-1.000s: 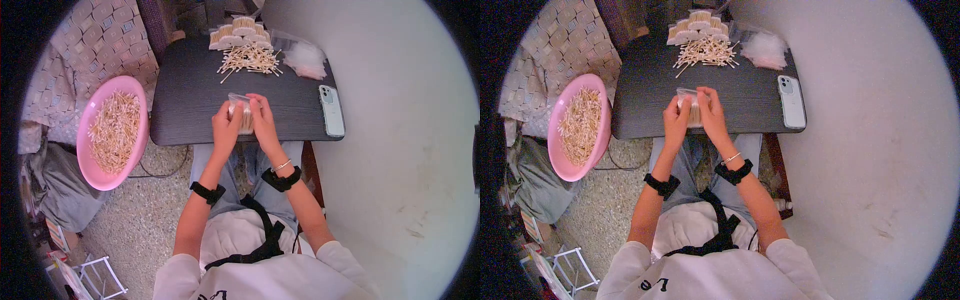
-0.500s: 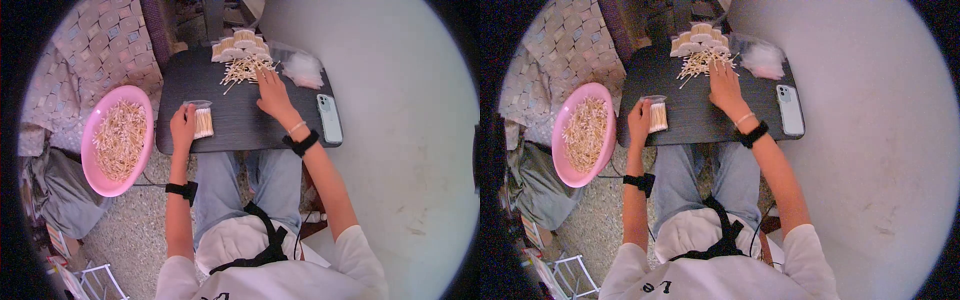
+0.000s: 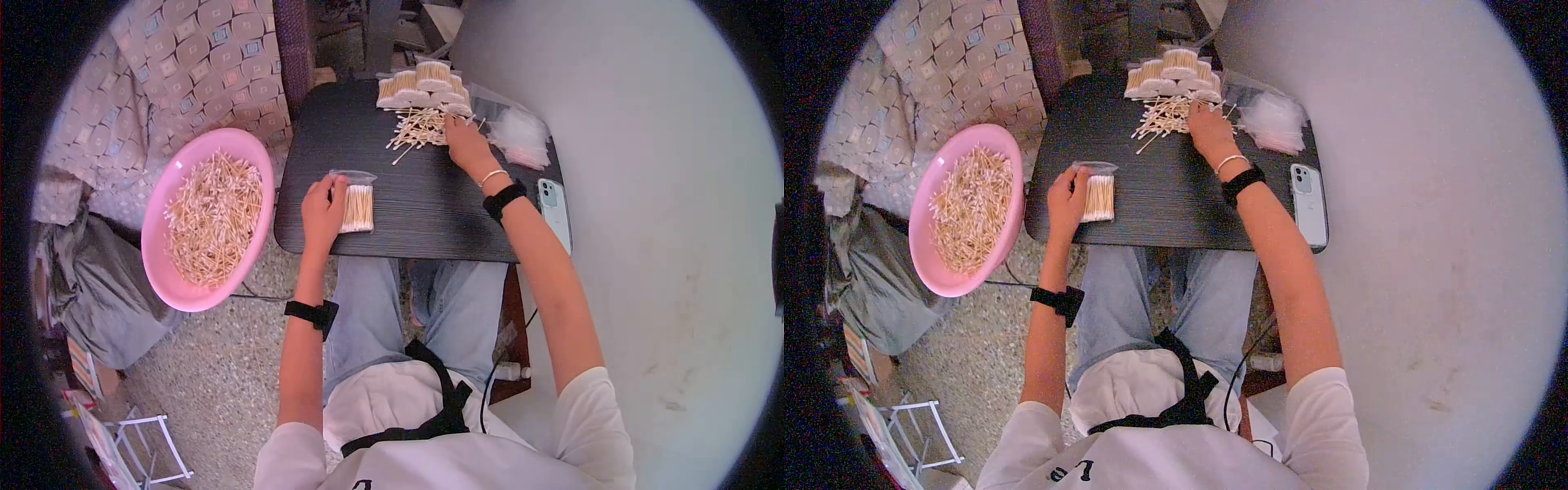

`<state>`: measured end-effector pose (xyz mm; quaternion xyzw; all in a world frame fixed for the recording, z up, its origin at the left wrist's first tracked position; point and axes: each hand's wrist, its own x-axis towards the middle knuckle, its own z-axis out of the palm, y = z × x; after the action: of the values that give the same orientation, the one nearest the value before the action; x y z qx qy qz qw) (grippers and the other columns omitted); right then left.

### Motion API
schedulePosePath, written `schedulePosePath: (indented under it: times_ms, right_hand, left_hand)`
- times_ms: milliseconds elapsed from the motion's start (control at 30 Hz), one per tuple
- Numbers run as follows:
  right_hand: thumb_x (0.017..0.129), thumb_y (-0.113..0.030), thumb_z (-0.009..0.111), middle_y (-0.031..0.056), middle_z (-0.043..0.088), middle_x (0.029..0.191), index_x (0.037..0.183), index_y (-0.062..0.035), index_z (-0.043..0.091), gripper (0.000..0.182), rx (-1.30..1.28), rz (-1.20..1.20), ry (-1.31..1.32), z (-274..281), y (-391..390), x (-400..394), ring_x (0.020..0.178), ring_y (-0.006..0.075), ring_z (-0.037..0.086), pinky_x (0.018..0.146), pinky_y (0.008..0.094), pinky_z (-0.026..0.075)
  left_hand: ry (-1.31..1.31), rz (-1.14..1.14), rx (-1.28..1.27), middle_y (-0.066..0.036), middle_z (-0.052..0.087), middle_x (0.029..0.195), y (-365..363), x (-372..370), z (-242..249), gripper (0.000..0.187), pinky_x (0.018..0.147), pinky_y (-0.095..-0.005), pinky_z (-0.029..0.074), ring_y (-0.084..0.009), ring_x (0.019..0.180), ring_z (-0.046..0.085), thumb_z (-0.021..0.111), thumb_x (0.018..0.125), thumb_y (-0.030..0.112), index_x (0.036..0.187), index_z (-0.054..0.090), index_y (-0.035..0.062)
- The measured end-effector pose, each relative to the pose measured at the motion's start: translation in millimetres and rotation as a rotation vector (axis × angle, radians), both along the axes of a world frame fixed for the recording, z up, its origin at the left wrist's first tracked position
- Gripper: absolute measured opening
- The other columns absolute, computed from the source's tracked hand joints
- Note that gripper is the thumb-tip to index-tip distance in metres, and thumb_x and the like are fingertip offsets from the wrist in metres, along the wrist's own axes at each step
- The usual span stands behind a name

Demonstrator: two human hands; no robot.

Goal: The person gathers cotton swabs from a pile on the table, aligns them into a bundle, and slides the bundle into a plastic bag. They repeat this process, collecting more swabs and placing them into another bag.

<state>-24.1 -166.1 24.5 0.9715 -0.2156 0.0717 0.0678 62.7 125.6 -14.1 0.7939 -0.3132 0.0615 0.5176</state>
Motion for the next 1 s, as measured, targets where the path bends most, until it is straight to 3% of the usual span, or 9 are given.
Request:
schedulePosePath:
  times_ms: [200,300,400,500,600,800,1000]
  right_hand:
    - [0.086,-0.003,0.054,0.0150,0.058,0.112,0.116,-0.0032,0.054,0.030,-0.042,0.097,0.018,6.2,-5.5,-12.9,0.099,0.0369,0.062,0.077,0.0461,0.056]
    - [0.090,-0.010,0.052,0.0146,0.062,0.111,0.110,-0.0047,0.058,0.022,-0.148,0.167,0.003,14.9,-14.4,-15.6,0.096,0.0326,0.066,0.071,0.0444,0.058]
    - [0.090,-0.010,0.052,0.0139,0.065,0.103,0.110,-0.0057,0.058,0.022,-0.148,0.186,0.003,28.2,-25.0,-14.0,0.093,0.0312,0.067,0.070,0.0433,0.057]
    - [0.090,-0.009,0.050,0.0153,0.066,0.098,0.110,-0.0061,0.058,0.021,-0.134,0.232,-0.167,38.8,-29.7,-17.1,0.090,0.0321,0.068,0.070,0.0438,0.057]
    - [0.090,-0.005,0.047,0.0183,0.063,0.106,0.110,-0.0032,0.052,0.020,-0.029,0.160,-0.086,49.3,-33.1,-14.4,0.091,0.0366,0.066,0.072,0.0474,0.054]
    - [0.092,-0.007,0.044,0.0200,0.066,0.100,0.109,-0.0007,0.051,0.020,-0.059,0.005,-0.136,67.2,-30.9,-24.5,0.090,0.0364,0.068,0.070,0.0490,0.055]
    - [0.089,-0.003,0.047,0.0223,0.064,0.100,0.106,0.0001,0.049,0.017,-0.046,0.123,-0.331,72.8,-27.8,-50.8,0.091,0.0402,0.065,0.072,0.0495,0.054]
  left_hand:
    - [0.028,0.014,-0.010,-0.017,0.057,0.071,-0.4,-2.1,2.7,0.032,0.064,-0.0410,0.043,-0.0325,0.069,0.057,0.056,0.095,0.032,0.085,0.064,0.0022]
    - [0.043,0.016,0.057,-0.017,0.057,0.072,1.1,0.5,0.3,0.032,0.064,-0.0409,0.043,-0.0326,0.069,0.057,0.057,0.095,0.032,0.086,0.064,0.0024]
    - [-0.041,0.024,-0.030,-0.017,0.057,0.072,-1.9,0.0,-2.0,0.032,0.064,-0.0409,0.043,-0.0327,0.069,0.057,0.057,0.095,0.032,0.086,0.064,0.0024]
    - [0.003,0.019,-0.016,-0.017,0.058,0.072,-2.0,-0.1,-1.1,0.032,0.063,-0.0411,0.043,-0.0330,0.069,0.057,0.057,0.095,0.032,0.086,0.064,0.0024]
    - [0.012,0.010,0.009,-0.017,0.058,0.073,-1.0,3.0,-3.8,0.031,0.063,-0.0414,0.043,-0.0329,0.068,0.057,0.057,0.095,0.032,0.086,0.064,0.0022]
    - [0.019,0.001,-0.032,-0.017,0.061,0.074,-1.6,2.0,-3.7,0.031,0.064,-0.0401,0.044,-0.0323,0.069,0.058,0.057,0.095,0.031,0.087,0.064,0.0018]
    - [0.095,0.027,-0.041,-0.014,0.066,0.086,-1.9,0.4,2.0,0.030,0.067,-0.0359,0.047,-0.0258,0.069,0.060,0.058,0.095,0.029,0.109,0.063,0.0033]
